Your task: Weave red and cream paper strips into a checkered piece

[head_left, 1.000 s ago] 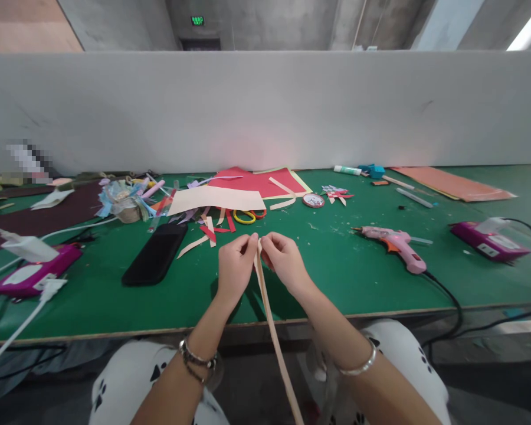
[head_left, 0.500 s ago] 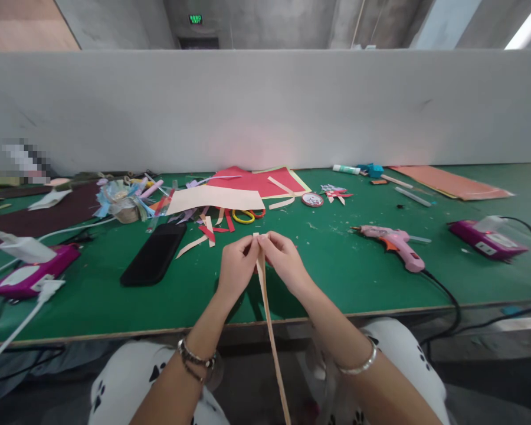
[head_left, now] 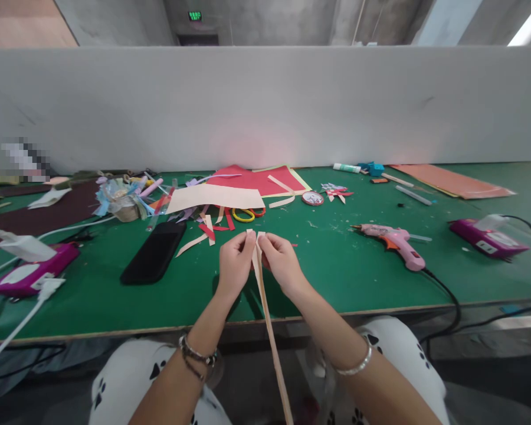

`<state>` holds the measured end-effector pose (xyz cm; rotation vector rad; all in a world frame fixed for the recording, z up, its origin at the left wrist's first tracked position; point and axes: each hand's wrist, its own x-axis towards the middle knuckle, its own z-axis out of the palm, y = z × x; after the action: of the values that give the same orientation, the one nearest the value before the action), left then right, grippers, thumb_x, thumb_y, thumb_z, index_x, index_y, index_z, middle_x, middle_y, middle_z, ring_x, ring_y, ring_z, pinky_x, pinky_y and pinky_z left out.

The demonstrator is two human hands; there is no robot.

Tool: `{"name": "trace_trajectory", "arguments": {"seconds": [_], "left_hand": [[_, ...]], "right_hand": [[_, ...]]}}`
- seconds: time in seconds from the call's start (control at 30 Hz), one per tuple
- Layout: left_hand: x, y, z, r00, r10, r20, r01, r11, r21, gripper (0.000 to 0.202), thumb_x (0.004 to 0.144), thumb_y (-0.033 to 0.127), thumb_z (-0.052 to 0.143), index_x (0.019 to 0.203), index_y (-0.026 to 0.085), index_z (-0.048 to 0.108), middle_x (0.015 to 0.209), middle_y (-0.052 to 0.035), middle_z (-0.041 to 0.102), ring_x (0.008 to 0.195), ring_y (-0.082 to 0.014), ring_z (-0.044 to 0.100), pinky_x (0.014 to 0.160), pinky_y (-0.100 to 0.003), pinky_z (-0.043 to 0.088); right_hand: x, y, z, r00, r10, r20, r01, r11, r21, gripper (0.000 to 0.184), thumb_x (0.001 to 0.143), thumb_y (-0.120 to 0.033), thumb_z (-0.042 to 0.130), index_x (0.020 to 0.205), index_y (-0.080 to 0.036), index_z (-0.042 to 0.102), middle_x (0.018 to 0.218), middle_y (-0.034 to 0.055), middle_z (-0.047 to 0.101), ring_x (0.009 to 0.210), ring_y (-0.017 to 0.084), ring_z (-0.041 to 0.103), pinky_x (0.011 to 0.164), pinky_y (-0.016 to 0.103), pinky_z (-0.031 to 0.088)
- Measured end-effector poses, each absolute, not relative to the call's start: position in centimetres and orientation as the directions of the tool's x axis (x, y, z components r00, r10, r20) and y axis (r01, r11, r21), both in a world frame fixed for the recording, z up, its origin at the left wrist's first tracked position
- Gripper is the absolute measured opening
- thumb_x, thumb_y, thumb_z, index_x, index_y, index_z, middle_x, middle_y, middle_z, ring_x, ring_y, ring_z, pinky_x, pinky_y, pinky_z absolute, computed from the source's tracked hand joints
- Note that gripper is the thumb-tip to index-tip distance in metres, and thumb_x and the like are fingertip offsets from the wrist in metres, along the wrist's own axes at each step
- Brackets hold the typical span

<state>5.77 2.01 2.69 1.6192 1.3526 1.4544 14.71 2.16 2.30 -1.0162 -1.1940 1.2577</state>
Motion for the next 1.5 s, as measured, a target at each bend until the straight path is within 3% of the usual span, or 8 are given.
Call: {"name": "trace_trajectory", "arguments": {"seconds": [0.23, 0.47, 0.6, 0.87, 1.1, 1.27, 1.4, 1.5], "left_hand": [[5.8, 2.0, 2.6, 0.033, 0.942, 0.335, 0.321, -0.327, 0.889, 0.033, 0.077, 0.039, 0.040, 0.052, 0.018, 0.039, 0.044, 0.0057, 0.036, 0.042, -0.0083, 0.036, 0.041, -0.019, 0.027], [5.6, 2.2, 2.6, -0.018, 0.929, 0.371, 0.360, -0.340, 0.869, 0.028, 0.075, 0.033, 0.040, 0.053, 0.017, 0.042, 0.046, 0.0052, 0.037, 0.047, -0.0086, 0.035, 0.044, -0.019, 0.027], [5.7, 2.1, 2.7, -0.024, 0.936, 0.350, 0.298, -0.327, 0.897, 0.028, 0.075, 0.035, 0.039, 0.055, 0.016, 0.046, 0.047, 0.0046, 0.040, 0.047, -0.0091, 0.036, 0.045, -0.020, 0.028], [6.1, 1.8, 2.7, -0.087, 0.955, 0.285, 0.203, -0.263, 0.943, 0.034, 0.076, 0.041, 0.040, 0.050, 0.019, 0.034, 0.043, 0.0062, 0.034, 0.041, -0.0075, 0.033, 0.040, -0.019, 0.026], [6.2, 1.7, 2.7, 0.051, 0.903, 0.427, 0.380, -0.413, 0.828, 0.032, 0.080, 0.032, 0.036, 0.051, 0.019, 0.032, 0.044, 0.0066, 0.031, 0.042, -0.0073, 0.033, 0.042, -0.020, 0.025], [5.8, 1.8, 2.7, 0.046, 0.877, 0.478, 0.469, -0.442, 0.765, 0.030, 0.081, 0.028, 0.034, 0.052, 0.019, 0.033, 0.044, 0.0063, 0.033, 0.041, -0.0076, 0.034, 0.043, -0.021, 0.025], [5.5, 1.9, 3.0, 0.034, 0.919, 0.392, 0.378, -0.375, 0.847, 0.029, 0.079, 0.029, 0.036, 0.052, 0.019, 0.034, 0.044, 0.0067, 0.034, 0.040, -0.0077, 0.035, 0.042, -0.020, 0.026], [5.6, 1.9, 3.1, 0.062, 0.956, 0.288, 0.302, -0.293, 0.907, 0.029, 0.078, 0.032, 0.037, 0.053, 0.019, 0.036, 0.044, 0.0069, 0.037, 0.038, -0.0077, 0.037, 0.041, -0.020, 0.028]], "right_hand": [[15.0, 1.9, 2.7, 0.025, 0.999, 0.047, -0.181, 0.050, -0.982, 0.032, 0.070, -0.041, 0.046, 0.050, -0.019, 0.033, 0.043, -0.0086, 0.028, 0.038, 0.004, 0.025, 0.038, 0.019, 0.020], [15.2, 2.0, 2.8, -0.058, 0.988, 0.140, -0.055, 0.137, -0.989, 0.031, 0.069, -0.039, 0.046, 0.049, -0.018, 0.036, 0.043, -0.0084, 0.029, 0.040, 0.004, 0.027, 0.039, 0.020, 0.021], [15.0, 2.1, 2.4, -0.065, 0.988, 0.138, -0.108, 0.130, -0.986, 0.032, 0.069, -0.040, 0.045, 0.047, -0.019, 0.034, 0.042, -0.0085, 0.029, 0.039, 0.004, 0.026, 0.038, 0.020, 0.021], [14.3, 1.7, 2.3, 0.045, 0.993, 0.106, -0.202, 0.113, -0.973, 0.032, 0.070, -0.039, 0.044, 0.047, -0.019, 0.033, 0.040, -0.0082, 0.031, 0.036, 0.004, 0.030, 0.037, 0.019, 0.025], [14.8, 1.8, 2.4, 0.146, 0.976, 0.164, -0.160, 0.187, -0.969, 0.032, 0.071, -0.038, 0.045, 0.049, -0.019, 0.033, 0.044, -0.0085, 0.028, 0.041, 0.004, 0.024, 0.039, 0.019, 0.022], [14.9, 1.8, 2.7, 0.087, 0.973, 0.213, -0.054, 0.218, -0.974, 0.031, 0.072, -0.039, 0.045, 0.050, -0.018, 0.036, 0.044, -0.0082, 0.030, 0.042, 0.005, 0.027, 0.040, 0.019, 0.023], [15.2, 1.8, 2.9, 0.005, 0.961, 0.277, 0.044, 0.277, -0.960, 0.026, 0.071, -0.032, 0.045, 0.050, -0.018, 0.038, 0.045, -0.0074, 0.034, 0.042, 0.005, 0.032, 0.042, 0.019, 0.026], [15.4, 1.9, 3.1, -0.046, 0.965, 0.256, 0.018, 0.257, -0.966, 0.020, 0.070, -0.026, 0.042, 0.052, -0.018, 0.041, 0.043, -0.0079, 0.034, 0.039, 0.005, 0.032, 0.040, 0.019, 0.026]]}}
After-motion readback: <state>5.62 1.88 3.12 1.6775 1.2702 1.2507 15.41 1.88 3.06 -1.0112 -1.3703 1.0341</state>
